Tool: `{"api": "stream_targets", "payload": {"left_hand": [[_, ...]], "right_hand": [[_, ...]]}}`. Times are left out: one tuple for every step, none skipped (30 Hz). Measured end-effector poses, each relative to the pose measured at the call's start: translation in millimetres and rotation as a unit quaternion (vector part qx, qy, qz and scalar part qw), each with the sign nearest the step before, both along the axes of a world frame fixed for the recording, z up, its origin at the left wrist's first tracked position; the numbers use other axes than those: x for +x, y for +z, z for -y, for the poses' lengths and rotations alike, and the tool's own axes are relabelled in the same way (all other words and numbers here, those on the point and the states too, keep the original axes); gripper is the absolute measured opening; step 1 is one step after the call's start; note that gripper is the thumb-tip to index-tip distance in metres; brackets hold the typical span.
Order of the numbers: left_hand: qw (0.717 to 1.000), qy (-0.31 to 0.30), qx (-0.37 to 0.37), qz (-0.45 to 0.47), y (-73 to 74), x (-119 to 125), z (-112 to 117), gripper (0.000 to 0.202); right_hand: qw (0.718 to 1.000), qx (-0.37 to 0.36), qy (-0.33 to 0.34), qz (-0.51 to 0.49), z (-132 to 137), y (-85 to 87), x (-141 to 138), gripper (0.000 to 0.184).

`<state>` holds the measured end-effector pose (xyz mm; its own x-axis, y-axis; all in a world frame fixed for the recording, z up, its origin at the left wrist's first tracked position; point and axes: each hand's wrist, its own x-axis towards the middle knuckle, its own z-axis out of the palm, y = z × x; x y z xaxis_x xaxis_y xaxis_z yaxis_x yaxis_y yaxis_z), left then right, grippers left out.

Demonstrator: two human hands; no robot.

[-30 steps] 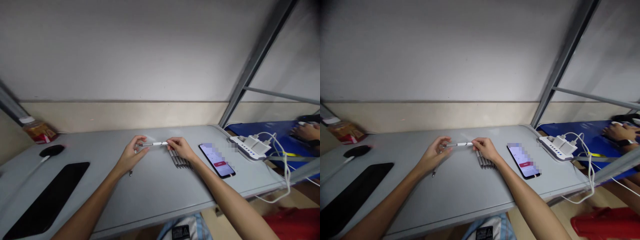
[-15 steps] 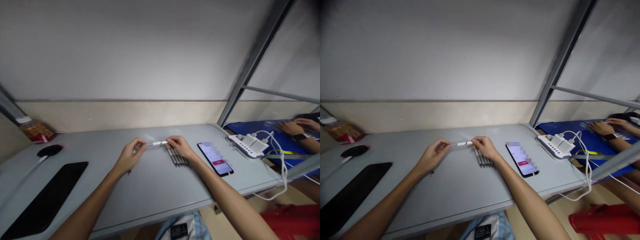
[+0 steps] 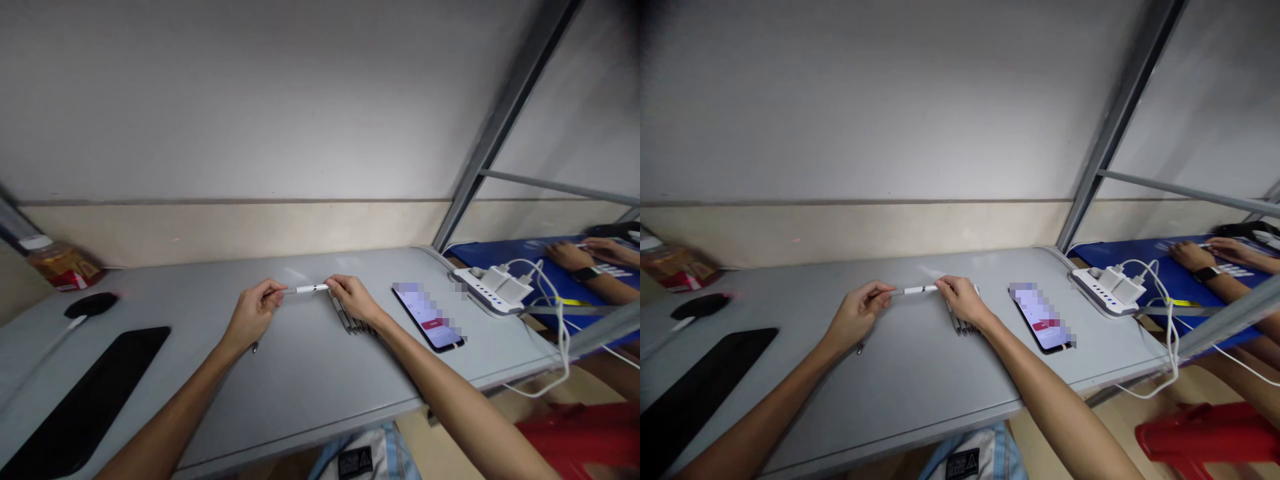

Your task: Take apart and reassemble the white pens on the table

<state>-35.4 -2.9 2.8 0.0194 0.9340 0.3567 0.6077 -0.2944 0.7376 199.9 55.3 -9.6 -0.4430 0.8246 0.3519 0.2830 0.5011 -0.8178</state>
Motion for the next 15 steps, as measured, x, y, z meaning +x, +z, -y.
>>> {"api": "stream_targets", "payload": {"left_hand": [[1.000, -0.002, 0.003, -0.008, 0.5, -0.2, 0.2, 0.024], [1.000, -0.005, 0.005, -0.015, 1.4, -0.3, 0.3, 0.025], [1.000, -0.008, 0.005, -0.023, 2.7, -0.2, 0.5, 0.025], [0.999, -0.012, 0.003, -0.032, 4.2, 0.1, 0.8, 0.026], [0.999, -0.015, -0.001, -0.041, 5.6, 0.6, 1.1, 0.027], [0.998, -0.018, -0.007, -0.051, 6.8, 1.2, 1.5, 0.027], [0.998, -0.023, -0.012, -0.065, 7.6, 1.9, 1.9, 0.027], [0.996, -0.030, -0.015, -0.082, 7.8, 2.7, 2.2, 0.028], [0.994, -0.042, -0.014, -0.102, 7.4, 3.4, 2.5, 0.028], [0.991, -0.056, -0.011, -0.122, 6.4, 4.0, 2.7, 0.029], [0.988, -0.072, -0.005, -0.140, 5.0, 4.3, 2.7, 0.029], [0.984, -0.085, -0.001, -0.155, 3.4, 4.4, 2.5, 0.030], [0.982, -0.096, 0.001, -0.165, 1.5, 4.3, 2.2, 0.030], [0.980, -0.103, 0.002, -0.173, -0.3, 4.0, 1.6, 0.029], [0.978, -0.108, 0.002, -0.179, -2.1, 3.5, 0.9, 0.029]], "right_hand": [[1.000, -0.010, 0.007, 0.000, -0.2, 0.1, 0.3, 0.040], [1.000, -0.020, 0.015, 0.000, -0.3, 0.5, 0.6, 0.040], [0.999, -0.029, 0.022, 0.000, -0.5, 1.2, 0.9, 0.041], [0.999, -0.035, 0.027, -0.001, -0.4, 2.1, 1.1, 0.041], [0.999, -0.035, 0.029, -0.001, -0.1, 3.2, 1.3, 0.041], [0.999, -0.030, 0.027, 0.000, 0.4, 4.5, 1.4, 0.041], [0.999, -0.020, 0.025, 0.003, 1.2, 5.8, 1.5, 0.041], [1.000, -0.008, 0.022, 0.009, 2.2, 7.1, 1.5, 0.041], [1.000, 0.005, 0.020, 0.017, 3.3, 8.3, 1.6, 0.041], [0.999, 0.017, 0.021, 0.026, 4.4, 9.5, 1.8, 0.040], [0.999, 0.026, 0.025, 0.036, 5.5, 10.5, 2.1, 0.039], [0.998, 0.033, 0.030, 0.046, 6.5, 11.5, 2.5, 0.037], [0.997, 0.039, 0.036, 0.057, 7.4, 12.5, 2.9, 0.035], [0.996, 0.045, 0.041, 0.066, 8.1, 13.3, 3.2, 0.034], [0.995, 0.051, 0.045, 0.074, 8.8, 14.0, 3.4, 0.033]]}}
